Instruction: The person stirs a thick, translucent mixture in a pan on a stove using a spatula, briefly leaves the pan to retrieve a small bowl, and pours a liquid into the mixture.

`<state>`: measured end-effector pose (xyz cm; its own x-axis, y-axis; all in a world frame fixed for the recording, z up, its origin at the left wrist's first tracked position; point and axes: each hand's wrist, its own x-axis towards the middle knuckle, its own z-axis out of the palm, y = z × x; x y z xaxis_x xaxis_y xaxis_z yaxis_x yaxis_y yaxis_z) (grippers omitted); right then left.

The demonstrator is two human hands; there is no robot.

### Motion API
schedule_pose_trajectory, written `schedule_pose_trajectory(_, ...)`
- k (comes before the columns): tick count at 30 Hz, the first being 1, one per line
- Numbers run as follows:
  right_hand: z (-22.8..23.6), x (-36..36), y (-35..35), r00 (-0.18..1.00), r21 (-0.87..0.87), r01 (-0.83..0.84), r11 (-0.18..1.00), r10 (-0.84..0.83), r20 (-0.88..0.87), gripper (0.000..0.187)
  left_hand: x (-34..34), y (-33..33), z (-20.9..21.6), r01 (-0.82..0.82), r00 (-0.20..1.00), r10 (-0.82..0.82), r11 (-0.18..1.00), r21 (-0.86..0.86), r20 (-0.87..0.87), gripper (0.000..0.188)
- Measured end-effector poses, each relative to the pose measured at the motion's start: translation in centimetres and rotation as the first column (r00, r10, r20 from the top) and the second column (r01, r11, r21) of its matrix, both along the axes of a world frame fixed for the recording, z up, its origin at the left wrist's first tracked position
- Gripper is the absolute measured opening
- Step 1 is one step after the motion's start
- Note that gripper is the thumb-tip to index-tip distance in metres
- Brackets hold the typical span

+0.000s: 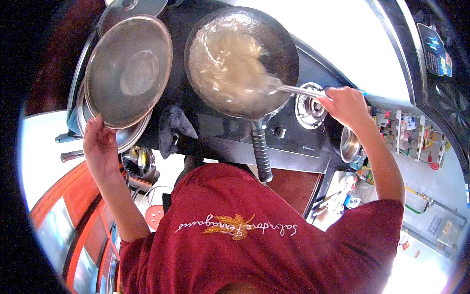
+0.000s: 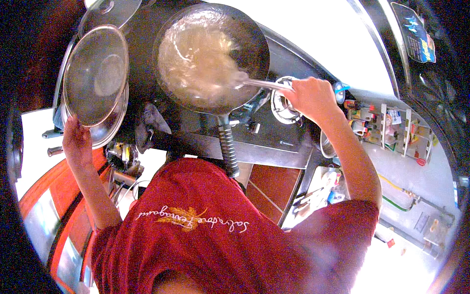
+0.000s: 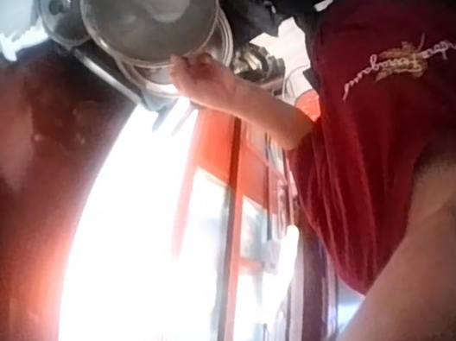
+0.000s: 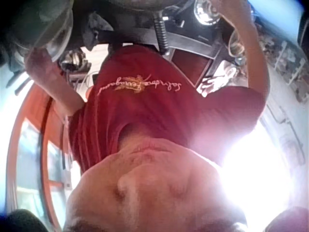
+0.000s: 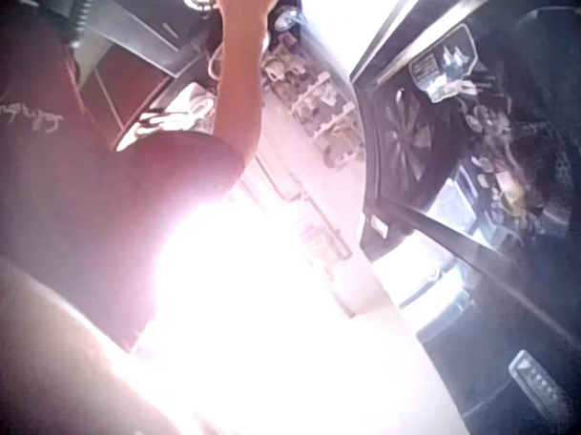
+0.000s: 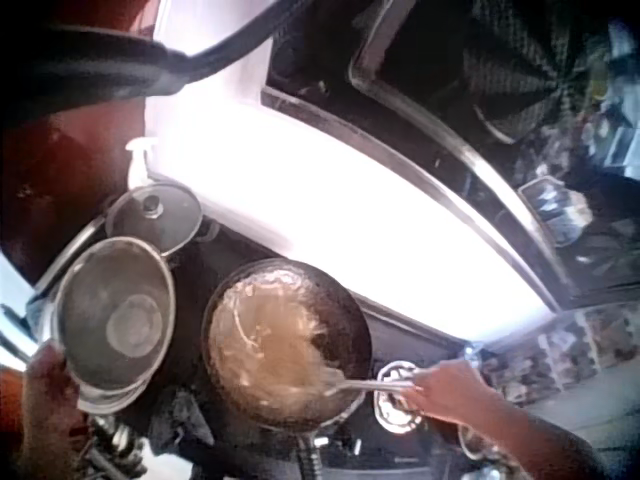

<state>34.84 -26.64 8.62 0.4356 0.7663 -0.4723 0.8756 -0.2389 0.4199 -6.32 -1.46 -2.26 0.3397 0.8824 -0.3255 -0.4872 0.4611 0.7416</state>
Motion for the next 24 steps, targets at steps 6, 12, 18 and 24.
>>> schedule_pose_trajectory(6,-3.4,-1.2,2.1,0.981,0.115,0.139,0.984,-0.153,0.123,0.045,0.9,0.6,0.0,-0.082,0.996,0.081,0.996,-0.039,-0.033,0.002)
schedule_pose_trajectory(12,-5.6,-4.4,3.9,0.989,0.185,0.099,0.978,-0.077,-0.123,0.048,-0.2,1.1,-0.3,0.034,0.999,-0.035,0.999,-0.026,-0.017,0.004)
schedule_pose_trajectory(18,2.0,-3.8,-1.0,0.989,-0.153,0.127,0.98,-0.137,-0.058,0.046,-0.2,1.1,-0.3,-0.054,0.998,0.053,0.999,-0.008,-0.038,0.004)
schedule_pose_trajectory(24,-5.1,-9.5,1.6,0.958,0.138,0.084,0.987,-0.041,-0.285,0.023,-1.3,1.7,-0.7,0.081,0.996,-0.081,0.997,-0.005,0.03,0.007)
